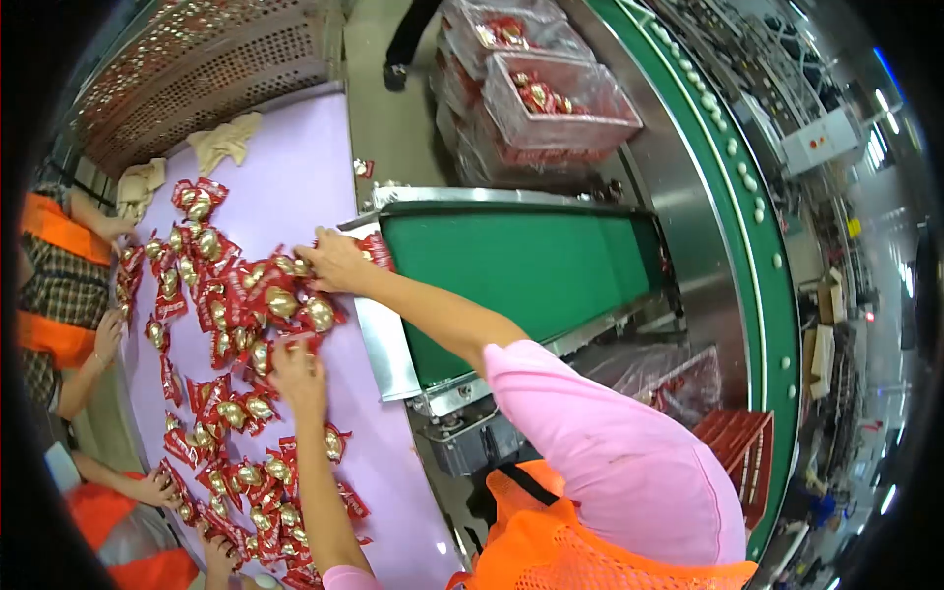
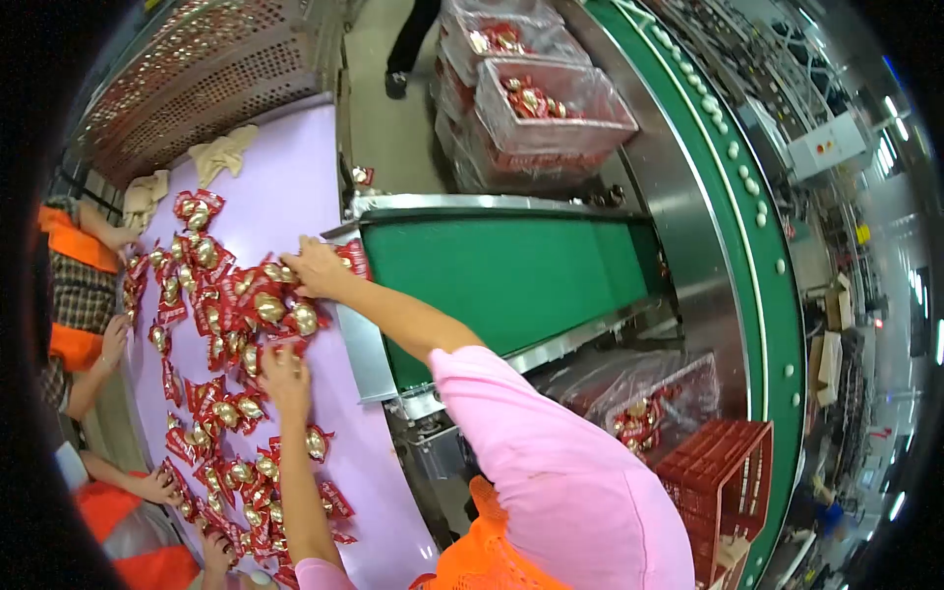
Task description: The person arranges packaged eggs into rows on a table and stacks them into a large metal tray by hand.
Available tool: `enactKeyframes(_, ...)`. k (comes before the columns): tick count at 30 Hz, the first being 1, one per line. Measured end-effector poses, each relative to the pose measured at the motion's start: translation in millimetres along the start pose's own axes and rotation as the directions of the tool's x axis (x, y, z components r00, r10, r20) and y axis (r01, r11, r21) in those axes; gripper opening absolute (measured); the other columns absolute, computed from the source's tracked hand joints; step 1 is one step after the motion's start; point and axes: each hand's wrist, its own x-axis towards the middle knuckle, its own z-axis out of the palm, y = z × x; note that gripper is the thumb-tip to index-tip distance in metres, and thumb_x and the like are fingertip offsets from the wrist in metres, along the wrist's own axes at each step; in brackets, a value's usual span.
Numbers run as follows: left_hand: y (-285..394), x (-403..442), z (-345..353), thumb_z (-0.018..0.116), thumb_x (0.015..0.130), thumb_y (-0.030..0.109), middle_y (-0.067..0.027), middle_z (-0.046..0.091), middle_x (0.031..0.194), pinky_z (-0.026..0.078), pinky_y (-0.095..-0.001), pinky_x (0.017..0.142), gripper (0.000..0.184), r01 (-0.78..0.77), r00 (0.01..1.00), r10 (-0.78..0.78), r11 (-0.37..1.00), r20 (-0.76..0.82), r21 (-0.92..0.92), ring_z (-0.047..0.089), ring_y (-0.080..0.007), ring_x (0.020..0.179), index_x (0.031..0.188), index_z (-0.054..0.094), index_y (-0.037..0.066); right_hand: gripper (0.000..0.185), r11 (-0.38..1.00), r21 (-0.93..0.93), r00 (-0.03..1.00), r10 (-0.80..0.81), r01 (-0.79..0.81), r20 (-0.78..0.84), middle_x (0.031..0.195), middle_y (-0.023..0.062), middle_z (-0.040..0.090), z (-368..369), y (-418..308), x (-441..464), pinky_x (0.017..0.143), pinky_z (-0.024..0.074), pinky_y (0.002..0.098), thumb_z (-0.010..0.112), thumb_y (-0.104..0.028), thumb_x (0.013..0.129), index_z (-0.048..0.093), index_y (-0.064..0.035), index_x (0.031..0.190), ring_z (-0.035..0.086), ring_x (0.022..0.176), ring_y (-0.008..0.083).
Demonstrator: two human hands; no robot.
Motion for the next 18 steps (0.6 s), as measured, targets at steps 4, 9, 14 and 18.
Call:
enactKeyframes(4, -78.4, 10.8, -7.3, 0.066, 0.088, 0.029, -0.0209, 0.045, 0.143, 0.037, -0.058, 0.1, 0.05, 0.157, 0.987, -0.158, 0.955, -0.017, 0.25, 0.046, -0.0356, 0.127, 0.136, 0.055, 0.016, 0.08, 0.973, 0.171, 0.988, 0.145, -0.152, 0.055, 0.112, 0.0245, 0.051, 33.0, -40.1, 22.6, 0.081, 0.0522, 0.0478, 0.082, -0.036, 0.071, 0.048, -0.0183, 0.141, 0.058, 0.097, 0.0393)
enactKeyframes(9, -167.5, -31.0, -23.7, 0.067, 0.086, 0.025, -0.0219, 0.048, 0.142, 0.037, -0.0558, 0.104, 0.052, 0.279, 0.96, -0.281, 0.954, -0.003, 0.108, 0.049, -0.041, 0.124, 0.136, 0.055, 0.013, 0.087, 0.891, 0.373, 0.966, 0.252, -0.257, 0.064, 0.124, 0.0281, 0.046, 94.6, -119.0, 49.4, 0.088, 0.0501, 0.0513, 0.081, -0.034, 0.073, 0.04, -0.0147, 0.147, 0.052, 0.111, 0.0422)
enactKeyframes(14, -135.0, -94.0, -60.7, 0.072, 0.075, 0.006, -0.0245, 0.052, 0.138, 0.044, -0.0468, 0.103, 0.055, 0.073, 0.997, -0.075, 0.993, -0.016, -0.095, 0.053, -0.0423, 0.122, 0.128, 0.061, 0.007, 0.112, 0.813, 0.542, 0.968, 0.099, -0.212, 0.23, 0.135, 0.0365, 0.039, 122.4, -199.1, 61.3, 0.102, 0.0428, 0.0548, 0.076, -0.059, 0.064, 0.033, 0.0045, 0.145, 0.045, 0.124, 0.049)
enactKeyframes(18, -83.5, -124.3, -103.2, 0.075, 0.077, 0.003, -0.0198, 0.048, 0.14, 0.044, -0.0444, 0.104, 0.052, 0.228, 0.894, -0.286, 0.953, -0.344, -0.198, 0.05, -0.0385, 0.126, 0.126, 0.06, 0.006, 0.071, 0.606, 0.768, 0.845, -0.507, 0.208, 0.171, 0.122, 0.0232, 0.06, 120.8, -182.9, 80.1, 0.095, 0.0484, 0.0449, 0.073, -0.052, 0.08, 0.057, -0.0015, 0.127, 0.059, 0.111, 0.0351)
